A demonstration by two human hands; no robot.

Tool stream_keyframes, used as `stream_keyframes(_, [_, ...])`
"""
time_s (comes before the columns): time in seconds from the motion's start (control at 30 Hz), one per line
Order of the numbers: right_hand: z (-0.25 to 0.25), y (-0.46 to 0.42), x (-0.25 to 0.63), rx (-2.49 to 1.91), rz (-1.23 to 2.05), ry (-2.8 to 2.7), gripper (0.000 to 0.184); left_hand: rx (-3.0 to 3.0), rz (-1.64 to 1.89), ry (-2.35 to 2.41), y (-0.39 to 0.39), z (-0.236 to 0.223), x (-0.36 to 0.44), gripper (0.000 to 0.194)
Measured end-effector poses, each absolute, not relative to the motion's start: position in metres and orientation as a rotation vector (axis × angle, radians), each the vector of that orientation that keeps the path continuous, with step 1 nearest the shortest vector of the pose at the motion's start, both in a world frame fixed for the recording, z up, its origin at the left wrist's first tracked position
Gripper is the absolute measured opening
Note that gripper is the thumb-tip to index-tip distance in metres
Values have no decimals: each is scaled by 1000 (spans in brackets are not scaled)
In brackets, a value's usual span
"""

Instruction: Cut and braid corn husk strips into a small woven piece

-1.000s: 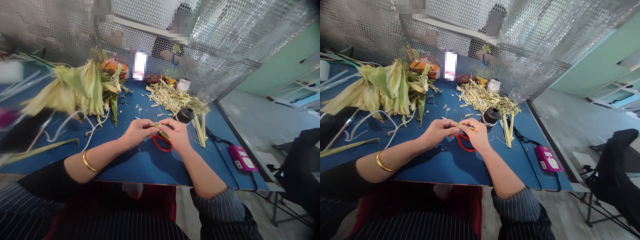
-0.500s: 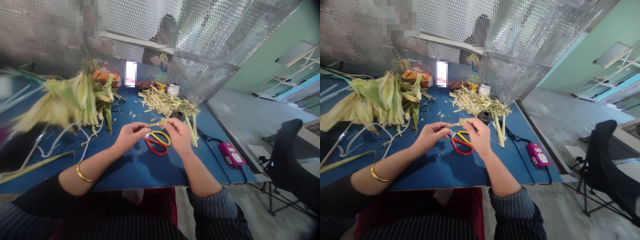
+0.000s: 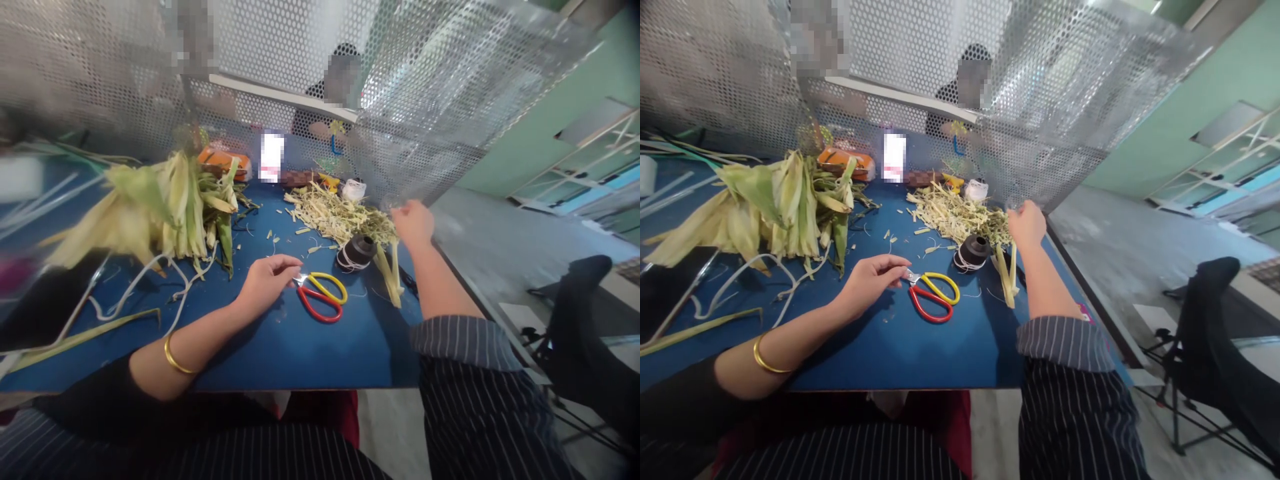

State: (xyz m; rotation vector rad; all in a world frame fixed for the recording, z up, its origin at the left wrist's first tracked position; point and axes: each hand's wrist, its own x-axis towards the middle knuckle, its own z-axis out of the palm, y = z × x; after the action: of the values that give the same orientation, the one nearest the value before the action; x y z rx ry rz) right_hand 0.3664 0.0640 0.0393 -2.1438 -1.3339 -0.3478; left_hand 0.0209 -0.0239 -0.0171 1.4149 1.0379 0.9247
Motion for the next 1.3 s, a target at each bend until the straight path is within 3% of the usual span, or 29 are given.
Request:
stream_keyframes(0.13, [50,44,318,-1815,-195,-1789,28,1359,935,1045,-24,-16,23,25])
stream_keyframes(0.3, [44,36,239,-1534,481,-2655,26,1346,983,1049,-23,-16,24,26])
stream_keyframes(0.4, [30,53,215,-1716,775,-2772,26,1494,1023,1100,-25,-13,22,24])
stream_keyframes(0.57, [33,84,220,-2175,207,-2459,29,1990,982,979,-41,-9,23,20])
stream_keyframes(0.67, [39,85,216,-2087,-1,-2393,31,2202,982,840,-49,-12,26,23])
stream_keyframes(0.73, [33,80,200,-1775,88,-2461,30,2307,985,768,-51,-16,27,24])
stream_keyframes(0.83, [12,78,168,-1337,719,-2530,27,2394,988,679,-50,-19,25,25])
stream_keyframes(0.9, [1,84,153,-1322,1001,-2492,29,2415,1002,689,-48,-20,24,26])
stream_keyframes(0.97, [0,96,150,-1574,870,-2434,30,2430,999,727,-47,-20,23,26])
stream_keyframes(1.03, [7,109,157,-1888,457,-2312,26,2446,996,754,-46,-20,23,27])
stream_keyframes(1.13, [20,118,161,-1903,42,-2258,29,2455,982,757,-46,-20,24,28])
stream_keyframes(1.3, [7,97,107,-1118,345,-2732,18,2474,1019,712,-49,-20,24,32])
